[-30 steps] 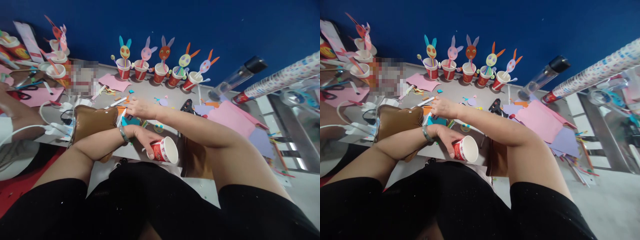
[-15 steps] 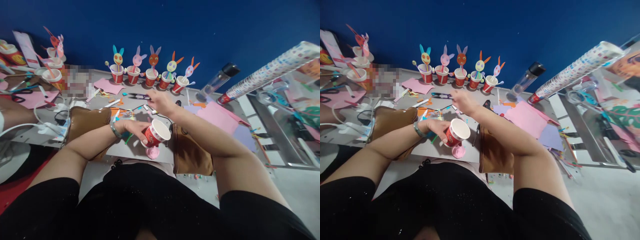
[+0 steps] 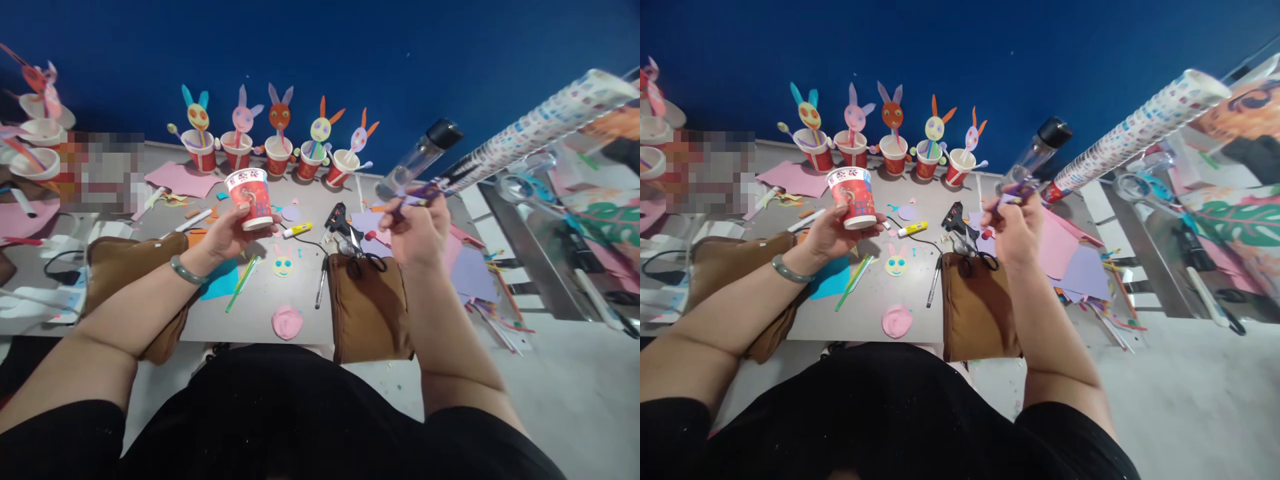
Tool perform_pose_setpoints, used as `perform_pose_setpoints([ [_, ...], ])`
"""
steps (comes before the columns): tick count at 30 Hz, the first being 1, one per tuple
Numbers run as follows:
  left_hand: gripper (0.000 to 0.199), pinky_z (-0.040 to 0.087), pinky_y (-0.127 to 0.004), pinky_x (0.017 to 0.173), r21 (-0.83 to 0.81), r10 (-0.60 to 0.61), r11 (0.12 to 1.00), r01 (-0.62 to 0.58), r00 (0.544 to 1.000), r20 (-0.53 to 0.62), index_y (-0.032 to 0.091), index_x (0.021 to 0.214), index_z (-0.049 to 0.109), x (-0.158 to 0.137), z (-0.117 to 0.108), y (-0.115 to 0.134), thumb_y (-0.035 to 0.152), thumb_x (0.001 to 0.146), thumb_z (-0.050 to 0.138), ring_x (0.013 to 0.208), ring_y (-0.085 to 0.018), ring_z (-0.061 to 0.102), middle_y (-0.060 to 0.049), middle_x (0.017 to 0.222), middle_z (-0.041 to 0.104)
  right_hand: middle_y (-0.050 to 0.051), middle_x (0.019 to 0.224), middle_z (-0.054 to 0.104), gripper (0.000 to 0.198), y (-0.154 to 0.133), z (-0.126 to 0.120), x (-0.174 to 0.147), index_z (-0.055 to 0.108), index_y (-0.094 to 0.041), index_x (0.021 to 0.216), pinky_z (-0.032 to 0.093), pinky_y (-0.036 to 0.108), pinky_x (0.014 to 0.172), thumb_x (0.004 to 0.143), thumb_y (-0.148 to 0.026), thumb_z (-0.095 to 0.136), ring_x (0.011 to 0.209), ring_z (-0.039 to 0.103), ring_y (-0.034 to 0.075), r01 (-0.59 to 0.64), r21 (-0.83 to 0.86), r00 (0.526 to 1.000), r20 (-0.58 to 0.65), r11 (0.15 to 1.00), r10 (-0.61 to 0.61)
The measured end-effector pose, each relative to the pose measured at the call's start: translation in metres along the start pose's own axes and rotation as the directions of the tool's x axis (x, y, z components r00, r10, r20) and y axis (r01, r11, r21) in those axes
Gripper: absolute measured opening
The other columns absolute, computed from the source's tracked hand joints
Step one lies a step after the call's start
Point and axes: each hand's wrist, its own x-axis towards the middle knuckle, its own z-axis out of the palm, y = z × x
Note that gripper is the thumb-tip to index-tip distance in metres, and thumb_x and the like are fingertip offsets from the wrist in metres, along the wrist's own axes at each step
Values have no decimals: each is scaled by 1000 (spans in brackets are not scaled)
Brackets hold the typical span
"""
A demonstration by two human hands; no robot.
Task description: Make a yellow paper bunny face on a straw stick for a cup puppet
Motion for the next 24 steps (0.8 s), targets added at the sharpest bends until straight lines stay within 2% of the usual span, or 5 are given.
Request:
perform_pose_setpoints([
  [4,44,61,-33,77,11,-14,1000,14,999,-32,10,98,70,1,-2,-7,47,73,73,79,-23,77,-15,95,80,-7,57,49,18,-7,-22,-9,43,-28,85,32,28,39,68,-27,50,39,42,13,-29,23,998,-53,999,30],
  [10,45,60,-32,75,22,-66,997,69,991,-118,10,97,69,4,-6,-11,52,79,67,77,-22,76,-16,92,79,-7,54,53,14,1,1,-23,46,-26,77,36,25,38,65,-21,53,40,48,11,-45,16,996,73,999,44],
  [15,43,60,-31,71,31,-36,999,40,992,-124,11,96,69,2,-5,-8,49,77,69,76,-21,75,-14,91,78,-6,61,56,13,4,-4,-24,46,-26,83,44,27,45,73,-21,53,45,52,12,-16,-247,974,214,969,71],
  [20,35,60,-31,68,0,-31,1000,31,987,-155,12,94,69,2,-4,-9,38,72,74,74,-21,75,-9,83,76,-4,65,56,9,7,-40,-30,47,-26,87,45,32,55,79,-23,51,53,52,16,33,-609,985,154,792,77],
  [24,29,60,-31,67,-46,-59,998,51,977,-206,14,92,69,2,-1,-8,34,71,74,71,-20,73,-5,79,76,0,71,60,14,14,-62,-47,47,-25,83,45,34,64,77,-32,57,61,54,18,-48,-844,988,39,534,151],
])
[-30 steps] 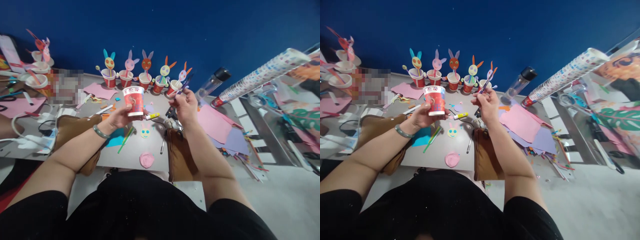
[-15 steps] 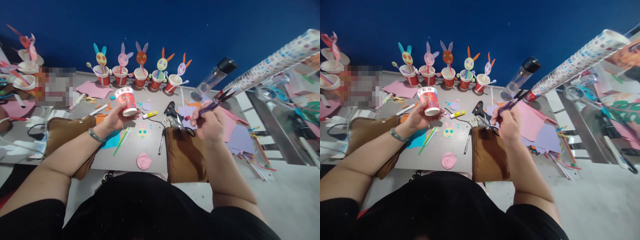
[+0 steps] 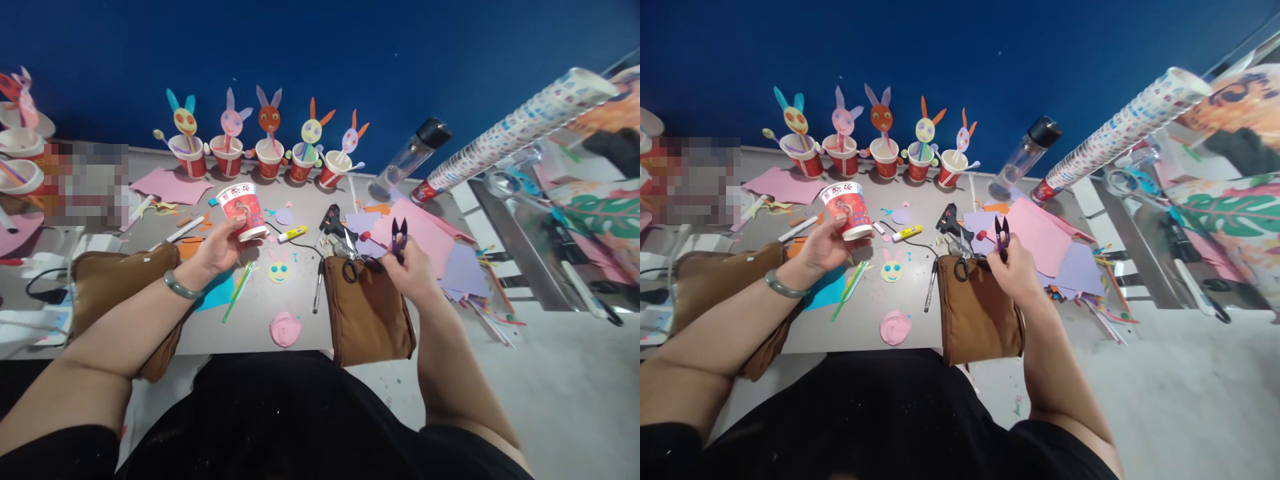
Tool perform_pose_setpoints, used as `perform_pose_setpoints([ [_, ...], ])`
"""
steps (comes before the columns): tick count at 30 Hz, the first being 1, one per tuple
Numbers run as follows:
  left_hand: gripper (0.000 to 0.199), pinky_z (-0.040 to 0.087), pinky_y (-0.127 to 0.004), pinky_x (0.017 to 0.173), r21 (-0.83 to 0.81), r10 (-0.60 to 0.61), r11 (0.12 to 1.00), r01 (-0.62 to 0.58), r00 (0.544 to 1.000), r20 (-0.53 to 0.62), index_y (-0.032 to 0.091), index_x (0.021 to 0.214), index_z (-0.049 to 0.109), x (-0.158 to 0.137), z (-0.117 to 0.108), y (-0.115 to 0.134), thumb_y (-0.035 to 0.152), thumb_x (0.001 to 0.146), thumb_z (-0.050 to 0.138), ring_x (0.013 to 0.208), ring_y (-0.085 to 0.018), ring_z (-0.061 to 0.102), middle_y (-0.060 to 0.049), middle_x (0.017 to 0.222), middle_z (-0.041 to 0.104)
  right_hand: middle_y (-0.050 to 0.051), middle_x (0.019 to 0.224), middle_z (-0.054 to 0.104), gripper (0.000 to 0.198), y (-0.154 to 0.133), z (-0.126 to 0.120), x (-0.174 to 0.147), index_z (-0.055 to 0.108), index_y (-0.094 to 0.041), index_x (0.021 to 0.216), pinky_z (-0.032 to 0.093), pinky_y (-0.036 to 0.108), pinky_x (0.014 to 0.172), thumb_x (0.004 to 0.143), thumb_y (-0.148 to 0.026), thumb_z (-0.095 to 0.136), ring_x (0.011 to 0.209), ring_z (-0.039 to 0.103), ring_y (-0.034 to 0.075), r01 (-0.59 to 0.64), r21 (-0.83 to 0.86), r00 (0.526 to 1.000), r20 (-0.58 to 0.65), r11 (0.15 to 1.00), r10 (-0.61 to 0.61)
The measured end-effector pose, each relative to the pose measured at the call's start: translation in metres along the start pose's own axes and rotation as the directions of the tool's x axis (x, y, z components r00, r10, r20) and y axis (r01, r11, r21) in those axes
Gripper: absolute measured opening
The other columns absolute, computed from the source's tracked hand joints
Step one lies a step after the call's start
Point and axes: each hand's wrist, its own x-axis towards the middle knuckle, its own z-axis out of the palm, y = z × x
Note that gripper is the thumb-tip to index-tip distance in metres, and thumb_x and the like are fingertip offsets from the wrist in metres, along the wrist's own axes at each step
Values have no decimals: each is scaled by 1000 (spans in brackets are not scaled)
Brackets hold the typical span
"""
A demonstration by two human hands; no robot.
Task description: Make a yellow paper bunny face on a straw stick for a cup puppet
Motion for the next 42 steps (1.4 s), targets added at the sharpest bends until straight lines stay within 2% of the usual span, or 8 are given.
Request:
perform_pose_setpoints([
  [8,27,59,-31,69,-16,9,1000,-9,1000,21,16,90,68,-1,0,0,33,70,76,73,-20,73,-5,82,75,0,71,57,56,-2,20,-11,40,-25,75,36,31,61,63,-67,75,64,50,18,-38,-210,995,81,977,56],
  [15,26,59,-30,69,-17,15,1000,-14,999,46,17,89,69,-1,3,0,34,71,77,72,-19,74,-4,81,75,2,70,57,31,-16,32,-8,36,-26,72,30,31,60,75,-41,62,63,50,20,4,-422,978,192,906,85],
  [21,31,59,-30,69,-12,26,1000,-26,998,60,16,92,70,-2,2,-1,37,71,79,75,-20,74,-6,83,76,1,68,60,27,-9,22,-12,41,-25,75,37,32,63,72,-41,63,60,53,18,-28,-242,985,159,970,68],
  [25,29,60,-29,69,-15,27,1000,-26,997,68,16,89,71,-3,2,-2,38,71,79,74,-19,74,-5,82,76,2,70,61,30,-2,15,-11,43,-25,78,42,33,66,73,-46,65,63,55,19,-59,-180,998,8,982,62],
  [29,27,60,-30,69,-22,33,999,-32,997,65,17,88,71,-3,2,-1,36,71,79,74,-19,73,-5,82,76,5,76,63,30,15,8,4,43,-25,81,42,36,68,76,-45,64,70,58,23,-153,-307,984,-138,939,115],
  [35,32,62,-32,71,-121,25,992,-22,999,24,15,89,70,-1,11,6,35,68,82,74,-19,72,-6,81,75,3,62,51,28,42,1,22,39,-27,74,36,36,60,75,-35,65,60,50,23,-106,-477,994,-32,873,104],
  [38,29,61,-32,65,-125,-60,990,61,998,11,13,87,68,4,21,10,32,69,81,70,-21,71,-8,77,73,2,57,45,36,28,-4,25,34,-28,70,29,35,56,79,-42,66,53,41,20,-37,-508,999,12,861,50],
  [42,22,60,-31,65,-109,-109,988,111,994,29,14,89,66,19,34,17,26,74,78,71,-20,71,-9,79,74,6,63,54,38,-30,-1,24,42,-26,76,29,35,58,93,-59,47,56,48,21,20,-460,1000,-11,888,-28],
])
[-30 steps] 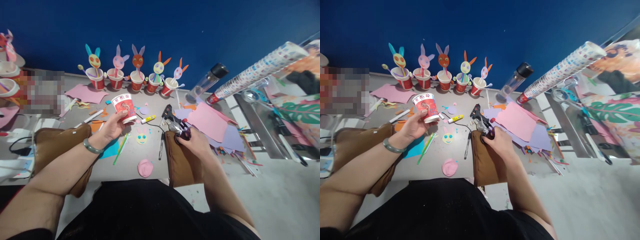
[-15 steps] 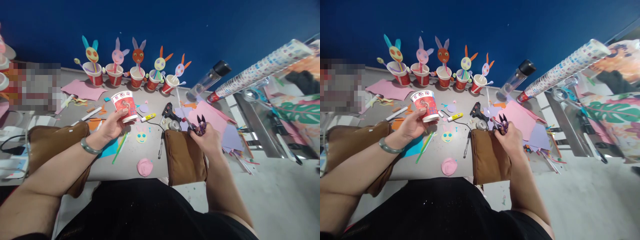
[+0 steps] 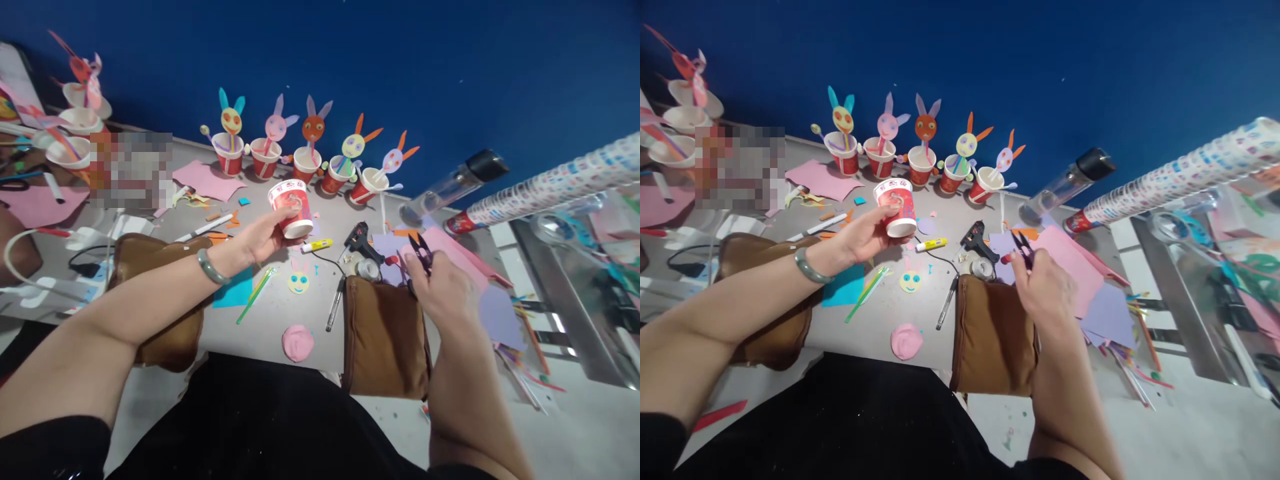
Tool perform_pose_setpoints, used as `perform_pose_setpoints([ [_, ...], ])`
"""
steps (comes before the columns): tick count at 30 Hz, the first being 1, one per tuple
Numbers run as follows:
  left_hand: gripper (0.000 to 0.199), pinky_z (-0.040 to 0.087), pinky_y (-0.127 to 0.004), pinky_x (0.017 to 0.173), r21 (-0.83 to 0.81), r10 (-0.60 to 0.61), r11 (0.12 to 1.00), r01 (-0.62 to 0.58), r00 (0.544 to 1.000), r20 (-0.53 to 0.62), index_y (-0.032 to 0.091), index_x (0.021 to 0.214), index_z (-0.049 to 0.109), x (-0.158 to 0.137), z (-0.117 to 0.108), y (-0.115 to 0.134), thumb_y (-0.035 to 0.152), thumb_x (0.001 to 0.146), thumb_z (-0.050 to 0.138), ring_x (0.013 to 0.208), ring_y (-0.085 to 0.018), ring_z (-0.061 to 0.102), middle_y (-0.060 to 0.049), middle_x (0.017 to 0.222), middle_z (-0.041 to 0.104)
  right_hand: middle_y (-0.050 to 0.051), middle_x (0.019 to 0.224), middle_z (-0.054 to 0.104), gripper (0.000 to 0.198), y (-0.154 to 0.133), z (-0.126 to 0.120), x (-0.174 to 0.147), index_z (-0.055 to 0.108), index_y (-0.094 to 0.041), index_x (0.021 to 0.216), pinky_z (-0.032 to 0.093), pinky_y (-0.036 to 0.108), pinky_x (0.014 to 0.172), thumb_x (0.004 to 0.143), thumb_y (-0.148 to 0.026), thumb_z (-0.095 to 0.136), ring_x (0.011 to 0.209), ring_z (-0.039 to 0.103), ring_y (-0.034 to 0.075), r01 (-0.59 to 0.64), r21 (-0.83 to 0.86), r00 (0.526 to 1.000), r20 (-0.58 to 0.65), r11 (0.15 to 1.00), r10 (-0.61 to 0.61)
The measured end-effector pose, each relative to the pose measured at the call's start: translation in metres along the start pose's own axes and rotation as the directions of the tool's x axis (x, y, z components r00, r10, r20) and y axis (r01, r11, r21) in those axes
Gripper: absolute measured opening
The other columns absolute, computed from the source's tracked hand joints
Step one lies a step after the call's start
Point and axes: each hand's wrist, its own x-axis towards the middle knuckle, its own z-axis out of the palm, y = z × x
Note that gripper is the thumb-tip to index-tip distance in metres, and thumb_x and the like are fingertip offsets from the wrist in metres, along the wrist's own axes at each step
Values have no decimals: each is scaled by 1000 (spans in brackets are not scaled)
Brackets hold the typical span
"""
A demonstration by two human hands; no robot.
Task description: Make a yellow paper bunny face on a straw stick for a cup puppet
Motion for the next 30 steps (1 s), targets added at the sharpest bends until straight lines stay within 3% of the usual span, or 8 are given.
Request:
perform_pose_setpoints([
  [3,24,58,-29,65,-14,17,1000,-17,1000,2,15,92,63,13,6,6,31,79,75,70,-18,70,-7,78,73,6,67,60,40,-57,-3,-3,52,-23,81,39,33,62,99,-55,36,60,55,20,236,351,968,-2,906,-251],
  [6,30,58,-28,69,-34,59,998,-60,998,-4,16,98,62,23,5,9,40,83,72,72,-17,71,-5,80,73,4,68,63,39,-109,15,-5,57,-21,83,43,29,63,102,-48,38,62,58,16,371,650,887,-37,664,-460],
  [8,31,59,-28,70,-30,76,997,-76,997,-6,17,100,62,26,2,9,43,86,69,72,-17,72,-3,79,72,2,68,63,36,-133,32,-6,60,-20,91,44,28,63,103,-46,39,61,56,15,385,746,851,-59,543,-523],
  [13,31,62,-31,72,4,89,996,-89,996,-30,17,104,64,22,-2,5,44,90,65,72,-18,72,-3,78,71,-2,65,51,44,-149,57,-10,57,-21,87,39,28,60,101,-59,39,58,46,13,274,869,836,-3,412,-549],
  [18,38,64,-40,80,76,93,993,-92,995,-20,19,105,64,18,1,-5,52,87,68,91,-28,75,-7,85,73,-1,73,53,45,-138,56,-12,54,-22,102,38,32,65,102,-63,35,66,49,15,202,882,854,54,426,-518],
  [26,45,64,-43,82,129,136,984,-127,989,-64,18,113,63,17,1,-9,54,87,68,106,-34,72,-8,92,73,-4,66,55,39,-138,54,-6,48,-23,89,36,29,61,99,-60,47,59,45,12,130,914,845,101,385,-525],
  [30,43,64,-43,82,130,107,987,-99,993,-55,18,111,65,15,3,-9,54,88,66,109,-34,72,-7,93,73,-4,65,54,38,-138,53,-7,49,-23,87,36,28,62,100,-58,45,61,47,12,147,902,841,102,405,-532],
])
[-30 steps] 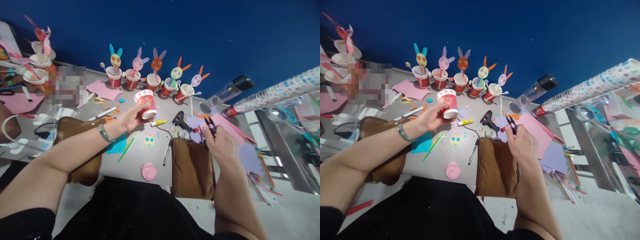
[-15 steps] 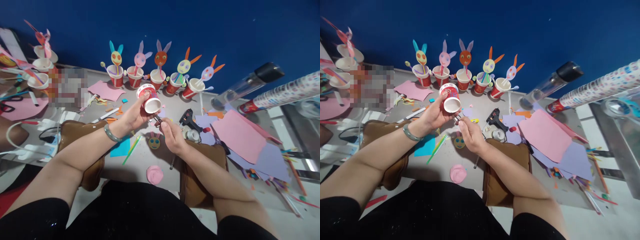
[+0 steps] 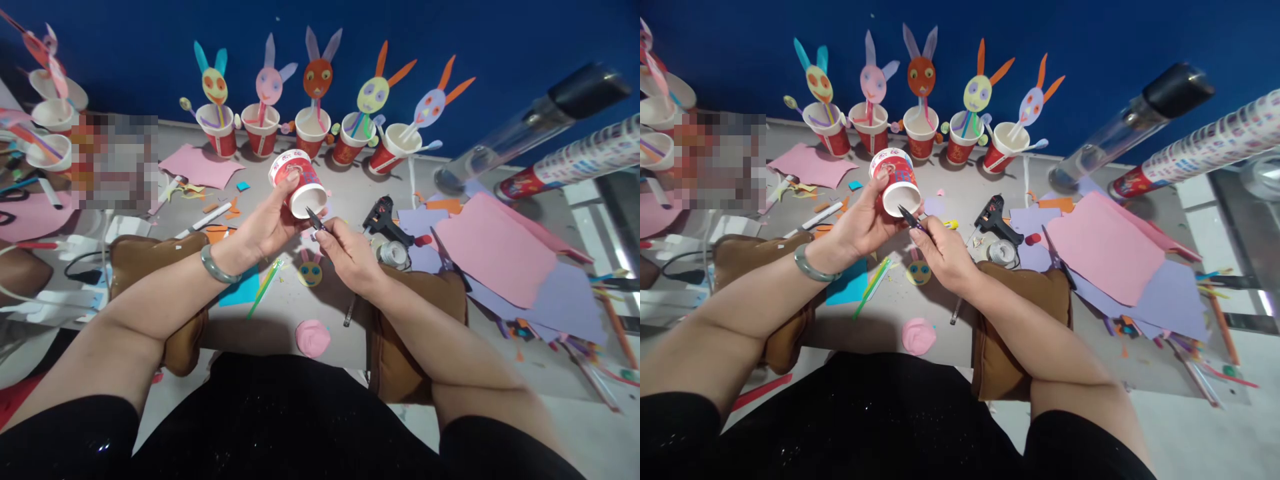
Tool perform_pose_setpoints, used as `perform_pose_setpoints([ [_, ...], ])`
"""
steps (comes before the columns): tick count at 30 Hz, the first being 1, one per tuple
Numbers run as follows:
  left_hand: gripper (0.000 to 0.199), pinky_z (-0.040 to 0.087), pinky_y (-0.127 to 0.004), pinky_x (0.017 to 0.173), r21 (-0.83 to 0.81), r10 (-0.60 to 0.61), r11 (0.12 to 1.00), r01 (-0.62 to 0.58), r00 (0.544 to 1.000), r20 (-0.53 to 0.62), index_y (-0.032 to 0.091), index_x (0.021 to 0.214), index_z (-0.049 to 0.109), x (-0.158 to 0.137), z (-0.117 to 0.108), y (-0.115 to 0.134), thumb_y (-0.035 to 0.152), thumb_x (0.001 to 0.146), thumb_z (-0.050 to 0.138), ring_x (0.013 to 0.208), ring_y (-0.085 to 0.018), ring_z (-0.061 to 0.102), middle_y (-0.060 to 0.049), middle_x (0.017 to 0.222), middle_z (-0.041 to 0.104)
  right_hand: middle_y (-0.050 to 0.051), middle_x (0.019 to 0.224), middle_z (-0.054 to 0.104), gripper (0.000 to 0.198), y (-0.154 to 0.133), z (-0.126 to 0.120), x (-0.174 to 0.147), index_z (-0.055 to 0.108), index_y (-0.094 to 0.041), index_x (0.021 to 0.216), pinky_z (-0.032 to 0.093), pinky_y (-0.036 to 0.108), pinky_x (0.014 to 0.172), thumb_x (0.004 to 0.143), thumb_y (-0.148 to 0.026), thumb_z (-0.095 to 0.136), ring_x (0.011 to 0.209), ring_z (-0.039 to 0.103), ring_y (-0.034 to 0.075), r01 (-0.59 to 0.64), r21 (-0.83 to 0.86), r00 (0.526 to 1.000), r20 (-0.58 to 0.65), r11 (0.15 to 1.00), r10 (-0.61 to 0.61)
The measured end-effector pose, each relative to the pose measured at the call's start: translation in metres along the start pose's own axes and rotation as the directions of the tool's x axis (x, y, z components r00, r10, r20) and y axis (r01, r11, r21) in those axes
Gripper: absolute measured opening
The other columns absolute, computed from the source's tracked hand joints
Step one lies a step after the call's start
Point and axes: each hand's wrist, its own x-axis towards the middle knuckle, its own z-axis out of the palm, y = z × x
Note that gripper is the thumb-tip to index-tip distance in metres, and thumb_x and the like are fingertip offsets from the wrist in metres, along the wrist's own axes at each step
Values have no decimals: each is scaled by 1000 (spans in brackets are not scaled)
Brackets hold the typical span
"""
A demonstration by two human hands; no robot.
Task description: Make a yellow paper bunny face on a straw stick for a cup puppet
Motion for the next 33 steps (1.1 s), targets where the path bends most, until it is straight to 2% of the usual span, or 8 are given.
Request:
perform_pose_setpoints([
  [11,40,63,-41,86,-5,-8,1000,9,999,41,17,103,66,-6,4,1,55,90,65,106,-30,73,-8,92,75,-4,64,51,41,1,1,1,48,-23,83,36,29,61,100,-60,44,60,45,12,-7,-13,999,-43,1000,7],
  [18,40,63,-37,87,-5,2,1000,-2,999,50,18,105,66,-5,2,1,55,91,65,102,-27,74,-6,92,76,-5,60,50,50,-1,3,0,47,-23,78,34,27,54,94,-70,50,54,41,10,-91,169,996,-5,981,93],
  [20,41,63,-37,87,-7,13,1000,-12,998,54,17,105,66,-5,1,0,55,89,67,103,-27,74,-7,91,76,-6,58,47,49,-2,4,0,46,-23,77,31,25,50,92,-69,53,51,38,9,-137,307,991,42,942,130],
  [23,43,63,-36,86,4,46,999,-46,998,53,17,105,66,-6,1,0,56,87,70,102,-27,75,-6,88,76,-9,52,42,47,-5,5,1,45,-23,76,23,23,45,91,-66,59,45,31,7,-244,532,969,168,811,182],
  [25,42,63,-35,85,30,59,998,-60,997,49,18,102,66,-7,3,1,57,86,70,101,-26,75,-5,87,77,-10,51,41,45,-7,4,1,46,-23,78,18,22,43,90,-63,60,43,25,6,-322,606,945,251,727,208],
  [27,41,62,-33,85,60,65,996,-68,997,42,18,99,66,-8,5,2,56,85,71,99,-24,76,-5,86,77,-11,50,40,43,-9,2,2,47,-22,81,16,22,42,90,-63,60,41,22,5,-369,620,926,303,692,223],
  [30,39,61,-31,87,81,87,993,-90,996,35,18,97,66,-9,6,3,53,82,75,96,-22,76,-4,86,77,-10,51,39,45,-10,0,2,45,-23,78,21,23,45,92,-64,56,43,26,6,-299,561,952,233,772,199],
  [33,34,60,-31,87,81,136,987,-139,990,41,20,95,67,-10,7,1,49,80,77,95,-20,76,-2,85,77,-6,56,45,44,-9,-3,1,44,-23,76,29,26,53,95,-62,52,51,38,10,-125,249,992,39,960,119],
])
